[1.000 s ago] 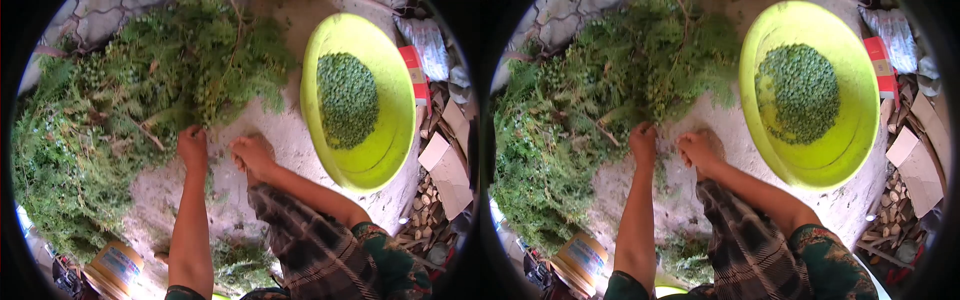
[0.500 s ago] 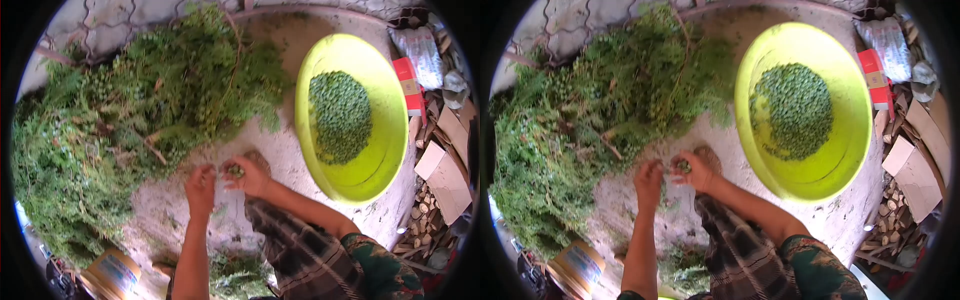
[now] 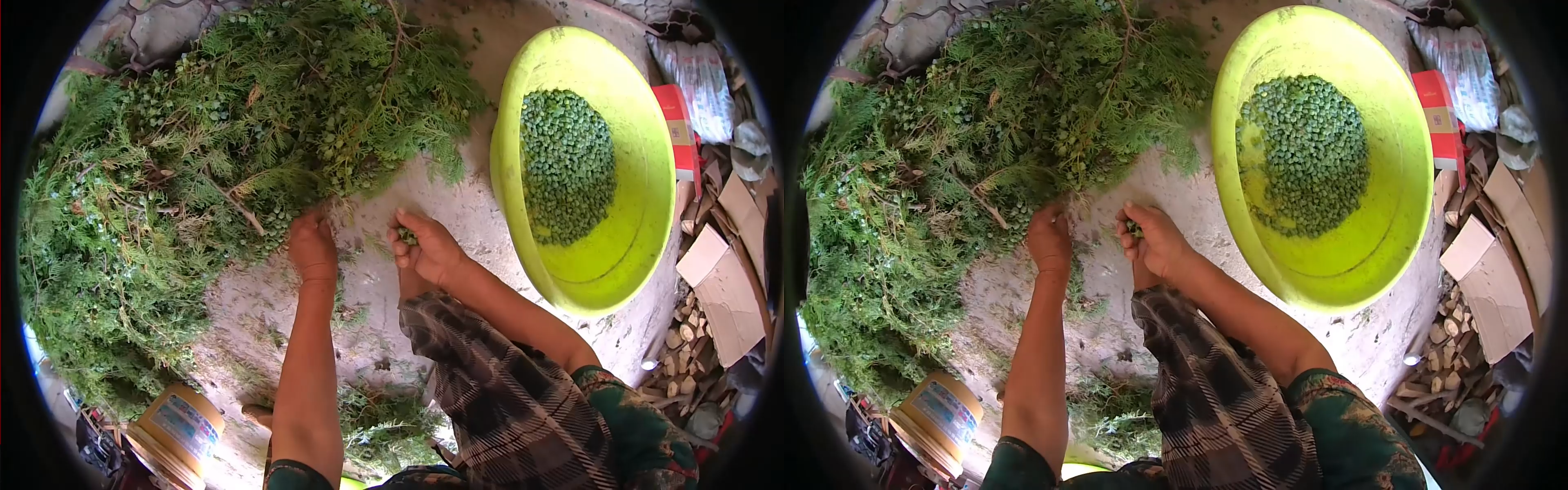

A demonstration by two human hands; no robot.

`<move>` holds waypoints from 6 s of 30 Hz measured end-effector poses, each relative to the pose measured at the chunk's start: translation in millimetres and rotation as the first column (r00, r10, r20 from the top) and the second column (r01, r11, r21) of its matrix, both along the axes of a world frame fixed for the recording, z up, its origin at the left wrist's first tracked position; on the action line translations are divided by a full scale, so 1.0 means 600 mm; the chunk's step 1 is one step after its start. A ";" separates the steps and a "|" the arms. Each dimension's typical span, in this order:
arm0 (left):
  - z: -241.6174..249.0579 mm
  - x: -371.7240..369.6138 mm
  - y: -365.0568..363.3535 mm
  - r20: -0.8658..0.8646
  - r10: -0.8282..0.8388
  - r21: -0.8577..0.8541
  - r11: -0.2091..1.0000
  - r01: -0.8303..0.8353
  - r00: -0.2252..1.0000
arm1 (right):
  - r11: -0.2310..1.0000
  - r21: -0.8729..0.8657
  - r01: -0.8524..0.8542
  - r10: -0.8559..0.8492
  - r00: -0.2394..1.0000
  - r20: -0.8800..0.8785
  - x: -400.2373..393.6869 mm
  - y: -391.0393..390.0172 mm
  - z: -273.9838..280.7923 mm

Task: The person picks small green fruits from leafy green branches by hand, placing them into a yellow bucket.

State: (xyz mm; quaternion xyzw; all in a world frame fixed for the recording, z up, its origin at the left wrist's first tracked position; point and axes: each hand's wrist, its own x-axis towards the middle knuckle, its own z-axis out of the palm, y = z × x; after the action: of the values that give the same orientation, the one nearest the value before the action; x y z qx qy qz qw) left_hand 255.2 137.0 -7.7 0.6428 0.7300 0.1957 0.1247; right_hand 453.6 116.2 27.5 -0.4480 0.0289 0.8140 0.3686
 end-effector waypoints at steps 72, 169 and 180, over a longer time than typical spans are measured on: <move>0.127 0.031 -0.054 0.829 0.526 -0.544 0.837 0.054 0.188 | 0.970 0.232 -0.076 0.093 0.994 -0.064 -0.052 -0.009 0.021; 0.124 -0.028 -0.058 0.320 -0.276 -0.729 0.540 0.422 0.906 | 0.941 0.126 -0.314 0.307 0.949 0.076 -0.007 0.002 0.021; 0.017 0.091 0.060 -0.015 -0.179 -0.286 0.944 0.167 0.984 | 0.993 0.098 -0.064 0.089 0.958 -0.274 0.025 0.001 0.013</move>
State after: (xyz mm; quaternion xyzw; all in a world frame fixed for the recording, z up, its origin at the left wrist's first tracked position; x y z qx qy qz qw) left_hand 309.9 172.9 2.4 0.6837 0.6937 0.0644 0.2173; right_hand 468.4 116.9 35.2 -0.3133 0.0270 0.8829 0.3487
